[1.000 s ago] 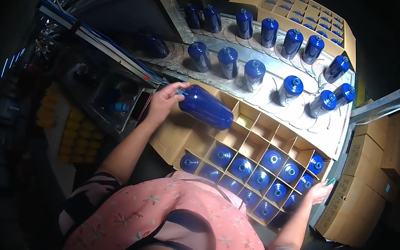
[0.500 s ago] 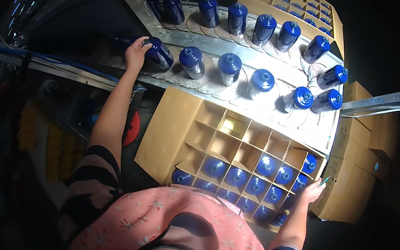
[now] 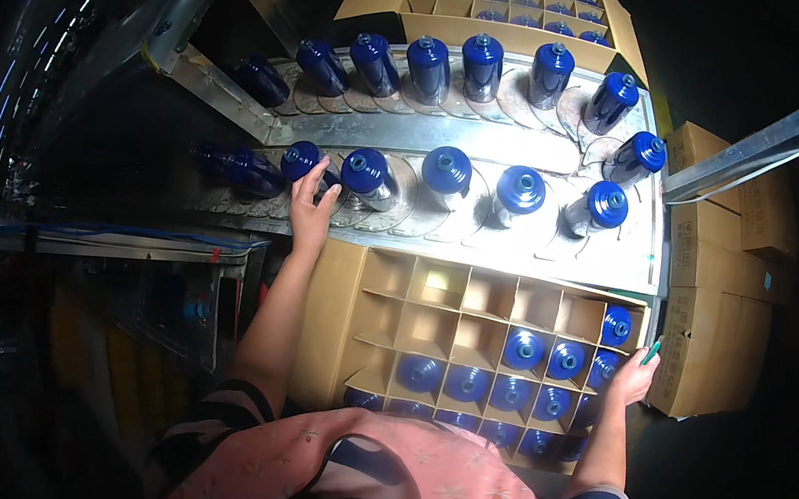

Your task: The person places blue plastic bottles from a conveyor belt into a cardboard box with dividers. After filling the box, the person closes the flaps and moves the box aside before returning to continue filling another box.

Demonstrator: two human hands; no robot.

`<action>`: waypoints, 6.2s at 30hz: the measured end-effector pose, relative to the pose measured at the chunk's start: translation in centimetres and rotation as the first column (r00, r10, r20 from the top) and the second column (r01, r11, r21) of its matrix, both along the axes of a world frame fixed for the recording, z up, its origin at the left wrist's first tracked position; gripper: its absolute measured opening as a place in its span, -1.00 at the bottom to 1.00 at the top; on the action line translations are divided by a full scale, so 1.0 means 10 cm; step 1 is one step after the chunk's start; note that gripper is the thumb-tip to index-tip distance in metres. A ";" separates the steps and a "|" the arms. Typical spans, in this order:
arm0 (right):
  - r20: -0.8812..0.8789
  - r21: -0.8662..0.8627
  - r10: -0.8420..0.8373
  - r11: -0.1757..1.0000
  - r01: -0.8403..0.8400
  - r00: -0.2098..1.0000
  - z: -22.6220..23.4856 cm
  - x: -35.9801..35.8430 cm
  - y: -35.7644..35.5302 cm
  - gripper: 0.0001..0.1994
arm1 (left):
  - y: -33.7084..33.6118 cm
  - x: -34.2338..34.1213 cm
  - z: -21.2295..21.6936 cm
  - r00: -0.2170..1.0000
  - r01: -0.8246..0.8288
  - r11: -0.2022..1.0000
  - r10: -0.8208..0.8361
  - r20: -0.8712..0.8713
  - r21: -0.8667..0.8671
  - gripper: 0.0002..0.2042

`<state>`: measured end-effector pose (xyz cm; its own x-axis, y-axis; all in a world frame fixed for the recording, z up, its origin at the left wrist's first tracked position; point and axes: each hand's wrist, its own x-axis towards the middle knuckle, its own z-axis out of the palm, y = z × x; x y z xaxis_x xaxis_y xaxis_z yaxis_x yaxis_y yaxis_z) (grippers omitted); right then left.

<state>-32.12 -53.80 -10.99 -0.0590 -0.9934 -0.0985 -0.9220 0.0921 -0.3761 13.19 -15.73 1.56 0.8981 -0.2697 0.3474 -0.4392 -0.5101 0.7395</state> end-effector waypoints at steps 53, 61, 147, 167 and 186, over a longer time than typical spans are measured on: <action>0.175 -0.065 0.238 0.971 -0.230 0.955 -0.19 -0.44 -0.03 -0.63 | -0.14 -3.36 -0.50 0.732 0.652 0.660 -0.676 -0.082 0.373 -0.66; 0.124 -0.069 0.221 0.974 -0.214 0.967 -0.12 -0.43 -0.07 -0.60 | 0.59 -2.65 0.94 0.827 -0.002 0.891 -0.254 -0.502 -0.454 -0.67; -0.070 -0.220 0.053 0.973 -0.067 0.996 1.45 0.19 2.05 -0.71 | 1.32 -0.53 2.00 0.669 0.633 0.718 -0.695 -0.264 -0.289 -0.70; -0.001 -0.286 0.197 0.939 -0.189 0.980 1.19 0.10 1.91 -0.69 | -0.63 -0.56 0.51 0.848 0.524 0.824 -0.529 0.038 -0.216 -0.62; 0.432 -0.273 0.445 0.894 -0.356 0.785 0.90 -0.64 1.26 -0.67 | 1.66 -2.13 0.06 0.734 0.438 0.896 -0.405 -0.546 -0.075 -0.79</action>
<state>-38.56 -41.21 -2.04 0.3575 -0.9200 0.1606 -0.5655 -0.3501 -0.7468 -8.06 0.84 2.17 0.7213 -0.6688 -0.1804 -0.1612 -0.4153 0.8953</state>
